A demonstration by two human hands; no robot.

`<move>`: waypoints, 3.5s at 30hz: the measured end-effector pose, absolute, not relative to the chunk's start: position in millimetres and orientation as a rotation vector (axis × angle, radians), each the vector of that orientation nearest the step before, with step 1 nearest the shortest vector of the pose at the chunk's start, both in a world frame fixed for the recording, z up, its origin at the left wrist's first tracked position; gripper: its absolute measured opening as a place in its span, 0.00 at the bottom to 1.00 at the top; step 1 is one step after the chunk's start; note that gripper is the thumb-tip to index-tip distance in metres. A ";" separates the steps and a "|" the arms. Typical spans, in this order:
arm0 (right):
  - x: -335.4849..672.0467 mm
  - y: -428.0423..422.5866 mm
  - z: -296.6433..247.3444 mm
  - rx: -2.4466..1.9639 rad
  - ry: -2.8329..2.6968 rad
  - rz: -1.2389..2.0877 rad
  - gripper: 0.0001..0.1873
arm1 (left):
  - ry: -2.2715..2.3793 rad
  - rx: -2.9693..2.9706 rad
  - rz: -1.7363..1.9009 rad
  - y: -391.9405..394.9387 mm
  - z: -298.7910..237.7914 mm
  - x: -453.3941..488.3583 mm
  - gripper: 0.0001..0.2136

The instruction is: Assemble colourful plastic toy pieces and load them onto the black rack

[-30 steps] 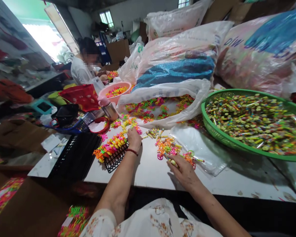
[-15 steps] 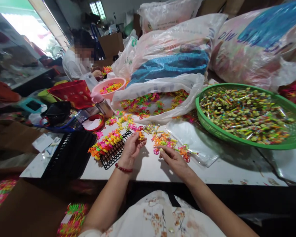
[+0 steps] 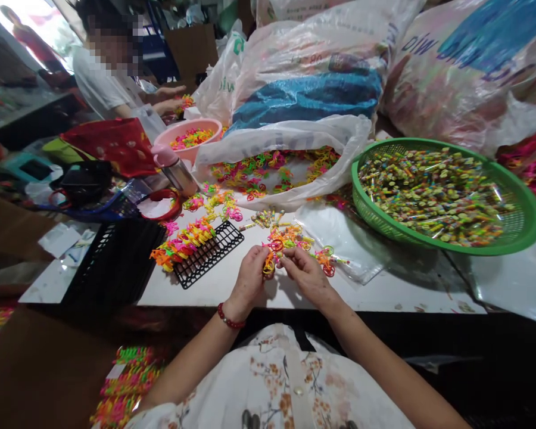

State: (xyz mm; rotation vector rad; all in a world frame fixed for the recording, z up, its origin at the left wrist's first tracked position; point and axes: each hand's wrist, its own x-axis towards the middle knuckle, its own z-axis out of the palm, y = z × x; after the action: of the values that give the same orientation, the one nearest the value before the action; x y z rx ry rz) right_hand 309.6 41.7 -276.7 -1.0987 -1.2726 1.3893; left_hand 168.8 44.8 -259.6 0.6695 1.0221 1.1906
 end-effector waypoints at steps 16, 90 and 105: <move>307.8 35.5 -275.4 -1.092 -1.441 1.239 0.11 | 1.248 0.918 1.143 40.7 -272.4 170.9 0.14; 281.6 52.6 -296.0 -1.061 -1.262 1.392 0.12 | 1.047 0.671 1.288 57.1 -283.1 149.4 0.19; 285.2 50.1 -304.8 -1.122 -1.532 1.220 0.14 | 1.283 0.884 1.244 52.9 -291.2 152.2 0.20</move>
State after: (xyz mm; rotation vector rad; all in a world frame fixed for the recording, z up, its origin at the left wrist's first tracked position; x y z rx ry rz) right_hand 285.2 50.1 -304.8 -1.1218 -1.5315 1.2198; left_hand 152.2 52.9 -291.2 0.8845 1.2832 1.2440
